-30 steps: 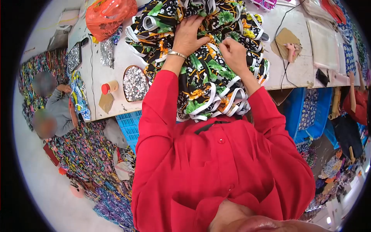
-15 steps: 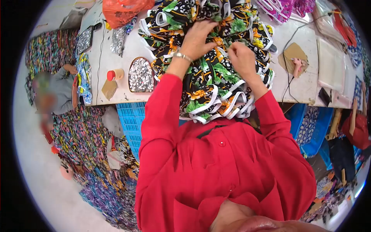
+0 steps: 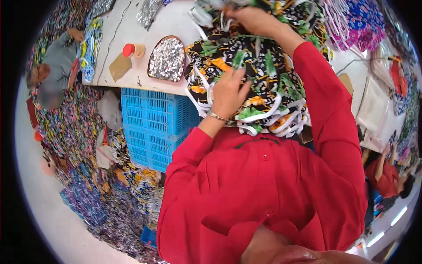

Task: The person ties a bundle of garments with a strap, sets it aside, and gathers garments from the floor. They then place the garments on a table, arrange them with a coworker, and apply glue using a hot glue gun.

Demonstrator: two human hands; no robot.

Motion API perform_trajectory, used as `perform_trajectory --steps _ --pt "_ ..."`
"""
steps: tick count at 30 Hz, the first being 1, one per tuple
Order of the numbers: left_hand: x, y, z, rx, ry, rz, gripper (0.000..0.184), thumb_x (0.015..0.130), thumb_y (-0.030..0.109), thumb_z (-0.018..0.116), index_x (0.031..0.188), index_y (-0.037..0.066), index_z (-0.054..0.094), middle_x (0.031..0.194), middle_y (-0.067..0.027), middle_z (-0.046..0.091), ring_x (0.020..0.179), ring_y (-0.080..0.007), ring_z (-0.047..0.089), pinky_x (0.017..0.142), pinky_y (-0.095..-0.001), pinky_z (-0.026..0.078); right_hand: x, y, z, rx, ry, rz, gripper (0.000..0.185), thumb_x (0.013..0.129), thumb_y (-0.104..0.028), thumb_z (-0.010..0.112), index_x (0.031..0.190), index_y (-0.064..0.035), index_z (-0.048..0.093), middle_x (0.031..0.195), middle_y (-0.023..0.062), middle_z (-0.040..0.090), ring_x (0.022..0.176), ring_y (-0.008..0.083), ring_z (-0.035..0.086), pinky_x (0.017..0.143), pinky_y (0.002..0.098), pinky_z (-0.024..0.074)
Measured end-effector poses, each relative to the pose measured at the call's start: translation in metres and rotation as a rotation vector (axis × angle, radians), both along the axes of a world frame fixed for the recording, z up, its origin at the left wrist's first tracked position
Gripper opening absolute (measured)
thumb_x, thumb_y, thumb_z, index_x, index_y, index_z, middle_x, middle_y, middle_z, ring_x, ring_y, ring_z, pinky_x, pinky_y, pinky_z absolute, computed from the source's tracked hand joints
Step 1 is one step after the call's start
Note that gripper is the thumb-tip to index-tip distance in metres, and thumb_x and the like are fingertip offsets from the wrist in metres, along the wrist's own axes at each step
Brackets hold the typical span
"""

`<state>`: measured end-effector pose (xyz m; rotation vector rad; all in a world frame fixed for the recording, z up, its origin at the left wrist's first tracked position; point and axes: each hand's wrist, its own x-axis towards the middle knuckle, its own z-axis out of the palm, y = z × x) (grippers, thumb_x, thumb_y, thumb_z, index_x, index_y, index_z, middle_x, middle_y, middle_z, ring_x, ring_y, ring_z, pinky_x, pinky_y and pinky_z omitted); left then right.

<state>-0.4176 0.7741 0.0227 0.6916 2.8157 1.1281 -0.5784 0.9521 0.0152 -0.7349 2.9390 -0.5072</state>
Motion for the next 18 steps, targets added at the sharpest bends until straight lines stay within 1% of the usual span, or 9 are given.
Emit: perform_trajectory --steps 2,5,6,8,9,11,12,15,18 --pt "0.002 -0.001 -0.004 0.019 0.011 -0.038 0.023 0.073 0.015 0.065 0.091 0.005 0.055 0.08 -0.0119 0.05 0.073 -0.029 0.053 0.06 -0.0383 0.044 -0.021 0.003 0.019 -0.609 -0.376 -0.112 0.023 0.084 -0.011 0.05 0.103 -0.0009 0.058 0.074 0.008 0.062 0.06 0.0147 0.058 0.051 0.027 0.0477" --pt "0.002 -0.005 -0.009 0.083 0.029 -0.044 0.022 0.072 0.015 0.064 0.09 0.005 0.055 0.08 -0.011 0.05 0.072 -0.028 0.053 0.06 -0.038 0.044 -0.02 0.008 0.034 -0.822 -0.376 0.039 0.022 0.085 -0.007 0.047 0.103 0.0007 0.057 0.079 0.0087 0.062 0.06 0.015 0.059 0.051 0.0281 0.0474" --pt "0.002 -0.006 -0.009 0.107 0.041 -0.056 0.021 0.072 0.014 0.064 0.089 0.006 0.054 0.08 -0.0106 0.05 0.071 -0.0275 0.053 0.06 -0.0378 0.043 -0.019 0.002 0.045 -0.808 -0.395 0.046 0.022 0.085 -0.007 0.047 0.103 0.0007 0.057 0.079 0.0087 0.062 0.06 0.015 0.059 0.051 0.0281 0.0474" --pt "-0.001 -0.008 -0.01 0.133 0.034 -0.057 0.021 0.071 0.015 0.065 0.088 0.006 0.055 0.08 -0.0103 0.05 0.071 -0.0275 0.052 0.06 -0.0373 0.043 -0.015 -0.016 0.077 -0.618 -0.687 -0.429 0.021 0.084 -0.007 0.049 0.103 -0.0002 0.057 0.086 0.0082 0.062 0.066 0.0148 0.06 0.058 0.0284 0.0481" --pt "-0.003 -0.009 -0.011 0.145 0.034 -0.072 0.021 0.071 0.015 0.065 0.087 0.006 0.055 0.08 -0.01 0.05 0.07 -0.0274 0.052 0.06 -0.0368 0.043 -0.018 -0.012 0.068 -0.602 -0.698 -0.422 0.021 0.084 -0.007 0.049 0.103 -0.0002 0.057 0.086 0.0082 0.062 0.066 0.0148 0.06 0.058 0.0284 0.0481" --pt "-0.005 -0.009 -0.01 0.164 0.027 -0.073 0.021 0.07 0.016 0.066 0.085 0.006 0.056 0.081 -0.0097 0.05 0.07 -0.0274 0.052 0.06 -0.0362 0.043 -0.016 -0.005 0.05 -0.716 -0.712 -0.07 0.024 0.08 -0.006 0.053 0.102 -0.0025 0.058 0.09 0.0086 0.062 0.074 0.0178 0.061 0.067 0.0296 0.0477" --pt "-0.009 -0.008 -0.01 0.194 0.063 -0.096 0.02 0.07 0.017 0.066 0.083 0.006 0.056 0.078 -0.0093 0.05 0.07 -0.0273 0.052 0.061 -0.0359 0.043 -0.014 -0.007 0.035 -0.704 -0.718 -0.064 0.024 0.08 -0.006 0.053 0.102 -0.0025 0.058 0.09 0.0086 0.062 0.074 0.0178 0.061 0.067 0.0296 0.0477" --pt "-0.016 -0.006 -0.008 0.255 0.122 -0.126 0.019 0.07 0.019 0.067 0.078 0.005 0.057 0.074 -0.0084 0.05 0.069 -0.0271 0.051 0.061 -0.0353 0.043 0.02 -0.053 0.027 0.087 0.423 0.102 0.024 0.077 -0.019 0.059 0.099 -0.0084 0.057 0.084 0.0136 0.059 0.075 0.0322 0.059 0.065 0.0408 0.0487" --pt "-0.033 -0.007 -0.002 0.246 0.09 -0.325 0.016 0.075 0.018 0.064 0.079 0.004 0.058 0.073 -0.0091 0.051 0.067 -0.0253 0.054 0.057 -0.034 0.044 -0.004 -0.058 -0.01 0.198 0.293 0.025 0.029 0.074 -0.023 0.062 0.097 -0.0072 0.056 0.08 0.0146 0.058 0.071 0.0336 0.059 0.064 0.0428 0.0479"
